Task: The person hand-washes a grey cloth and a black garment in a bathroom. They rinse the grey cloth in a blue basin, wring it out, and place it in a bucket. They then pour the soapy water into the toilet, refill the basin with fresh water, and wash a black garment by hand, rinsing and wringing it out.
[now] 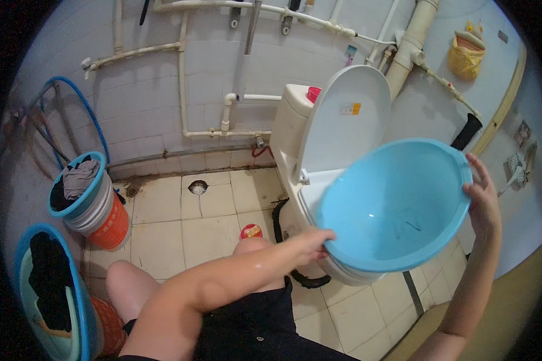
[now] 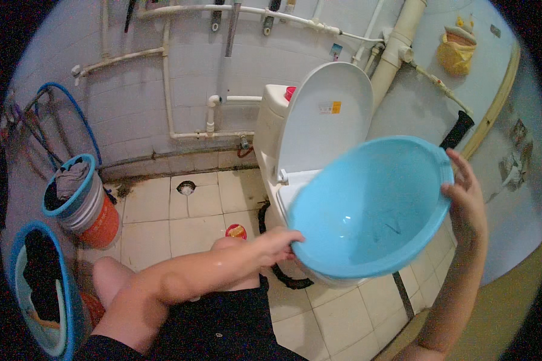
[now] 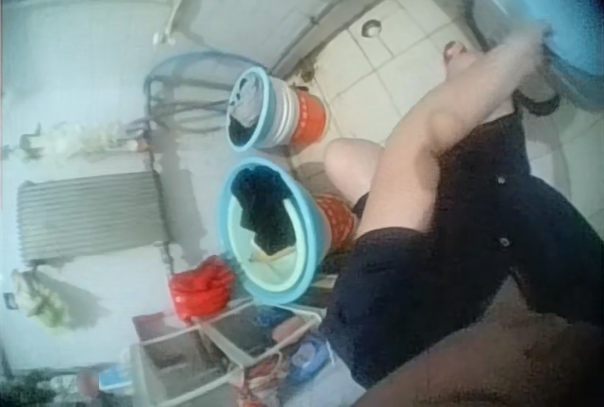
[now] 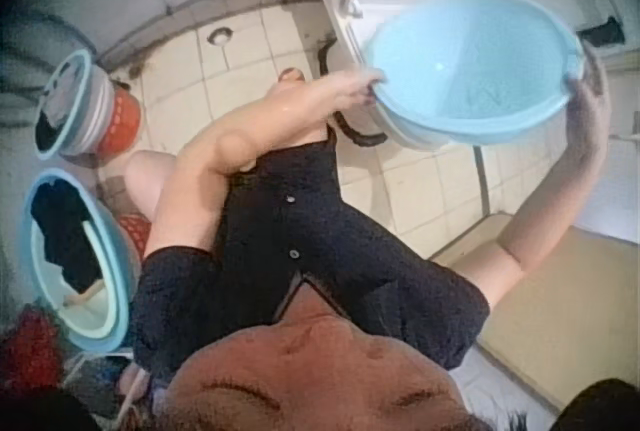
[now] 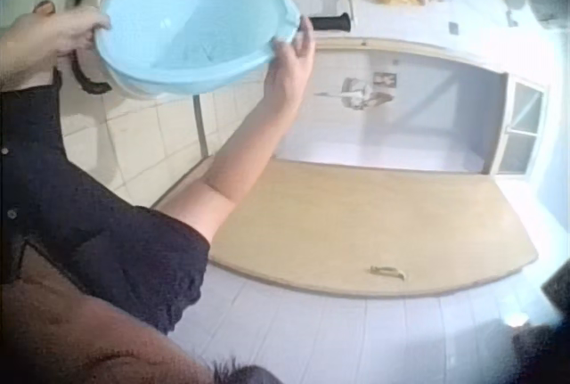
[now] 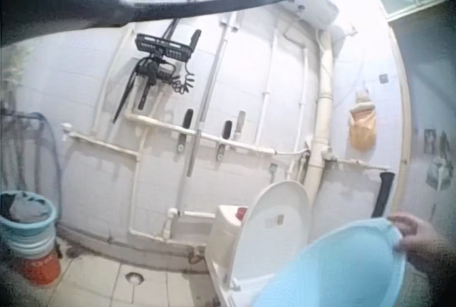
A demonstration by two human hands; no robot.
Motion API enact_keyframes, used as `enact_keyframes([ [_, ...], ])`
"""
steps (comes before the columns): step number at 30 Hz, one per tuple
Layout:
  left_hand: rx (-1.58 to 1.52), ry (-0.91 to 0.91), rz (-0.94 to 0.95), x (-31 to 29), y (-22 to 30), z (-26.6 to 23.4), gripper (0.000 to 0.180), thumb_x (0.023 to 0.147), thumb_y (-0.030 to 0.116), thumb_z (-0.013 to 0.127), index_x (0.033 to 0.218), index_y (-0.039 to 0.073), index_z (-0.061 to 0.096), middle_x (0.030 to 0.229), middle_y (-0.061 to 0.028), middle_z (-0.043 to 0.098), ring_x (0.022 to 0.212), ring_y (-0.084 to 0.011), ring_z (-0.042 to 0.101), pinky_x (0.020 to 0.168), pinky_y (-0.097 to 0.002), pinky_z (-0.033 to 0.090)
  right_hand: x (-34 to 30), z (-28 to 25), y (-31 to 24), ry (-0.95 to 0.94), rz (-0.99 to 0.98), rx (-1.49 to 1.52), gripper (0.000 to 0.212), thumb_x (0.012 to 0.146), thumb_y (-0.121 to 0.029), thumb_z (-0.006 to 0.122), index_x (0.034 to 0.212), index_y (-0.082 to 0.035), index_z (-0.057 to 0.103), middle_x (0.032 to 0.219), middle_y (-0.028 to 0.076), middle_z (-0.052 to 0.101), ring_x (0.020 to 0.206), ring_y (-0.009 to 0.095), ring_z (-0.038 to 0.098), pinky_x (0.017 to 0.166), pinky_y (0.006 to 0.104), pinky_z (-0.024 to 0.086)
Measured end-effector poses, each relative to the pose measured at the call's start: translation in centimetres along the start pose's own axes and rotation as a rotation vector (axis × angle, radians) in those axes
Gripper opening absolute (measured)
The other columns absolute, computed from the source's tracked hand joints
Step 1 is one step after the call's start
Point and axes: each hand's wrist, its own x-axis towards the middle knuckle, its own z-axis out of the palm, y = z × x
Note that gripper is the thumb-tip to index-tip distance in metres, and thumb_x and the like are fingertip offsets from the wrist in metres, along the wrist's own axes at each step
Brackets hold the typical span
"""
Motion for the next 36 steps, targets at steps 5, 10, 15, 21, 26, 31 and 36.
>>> enact_keyframes([
  [5, -0.047, 0.178, 0.172, -6.8, 4.2, -7.8, 0.049, 0.077, 0.009, 0.054, 0.121, -0.007, 0.04, 0.108, -0.0159, 0.055, 0.102, -0.0257, 0.053, 0.092, -0.0362, 0.041, -2.9, 4.5, -0.7, -0.144, 0.142, 0.083, 0.074, 0.069, -0.012, 0.069, 0.132, 0.0, 0.033, 0.105, 0.014, 0.055, 0.082, 0.015, 0.059, 0.07, 0.0271, 0.052],
  [10, 0.02, 0.434, 0.244, -16.0, 8.1, -13.8, 0.047, 0.071, 0.009, 0.056, 0.114, -0.007, 0.043, 0.106, -0.016, 0.056, 0.097, -0.0256, 0.057, 0.089, -0.0394, 0.046, -3.0, 12.6, -0.1, -0.291, 0.298, 0.288, 0.057, 0.074, -0.007, 0.067, 0.125, -0.003, 0.043, 0.085, 0.003, 0.052, 0.065, 0.007, 0.051, 0.055, 0.0182, 0.044],
  [15, -0.051, 0.568, 0.331, -22.1, 7.3, -22.6, 0.039, 0.071, 0.006, 0.05, 0.11, -0.003, 0.046, 0.102, -0.0143, 0.055, 0.086, -0.0259, 0.06, 0.08, -0.0398, 0.051, -2.2, 22.1, 2.3, -0.555, 0.404, 0.329, 0.054, 0.074, -0.001, 0.063, 0.124, -0.005, 0.044, 0.093, 0.004, 0.051, 0.077, 0.011, 0.052, 0.069, 0.0241, 0.046],
  [21, -0.15, 0.818, 0.515, -24.9, 4.8, -26.1, 0.038, 0.073, 0.003, 0.049, 0.111, -0.001, 0.048, 0.1, -0.014, 0.055, 0.084, -0.0251, 0.06, 0.069, -0.034, 0.052, 0.5, 29.9, 5.9, -0.631, 0.256, 0.38, 0.089, 0.07, 0.003, 0.059, 0.142, -0.005, 0.007, 0.103, 0.012, 0.055, 0.083, 0.02, 0.055, 0.07, 0.0291, 0.044],
  [26, 0.208, 1.01, 0.793, -26.9, 6.8, -27.5, 0.045, 0.073, 0.0, 0.048, 0.118, -0.002, 0.044, 0.102, -0.0143, 0.056, 0.089, -0.0234, 0.058, 0.077, -0.0343, 0.049, 1.9, 34.6, 12.6, -0.759, 0.471, 0.311, 0.067, 0.075, -0.003, 0.06, 0.134, -0.004, 0.027, 0.103, 0.012, 0.055, 0.084, 0.019, 0.056, 0.068, 0.0293, 0.046],
  [31, 0.371, 1.218, 1.109, -29.4, 7.5, -28.9, 0.042, 0.073, -0.001, 0.049, 0.114, -0.002, 0.047, 0.097, -0.0133, 0.058, 0.086, -0.0209, 0.058, 0.076, -0.0316, 0.047, 0.4, 41.1, 14.5, -0.728, 0.566, 0.376, 0.034, 0.085, -0.013, 0.058, 0.116, -0.006, 0.046, 0.099, 0.004, 0.055, 0.081, 0.015, 0.054, 0.073, 0.0288, 0.047],
  [36, 0.627, 1.492, 1.182, -28.6, 8.9, -27.4, 0.034, 0.073, -0.001, 0.052, 0.107, 0.002, 0.055, 0.091, -0.0117, 0.06, 0.083, -0.0208, 0.059, 0.078, -0.0328, 0.046, 1.0, 47.4, 19.9, -0.657, 0.743, 0.456, 0.037, 0.088, -0.013, 0.053, 0.122, -0.007, 0.042, 0.114, 0.006, 0.05, 0.101, 0.019, 0.049, 0.089, 0.0358, 0.042],
])
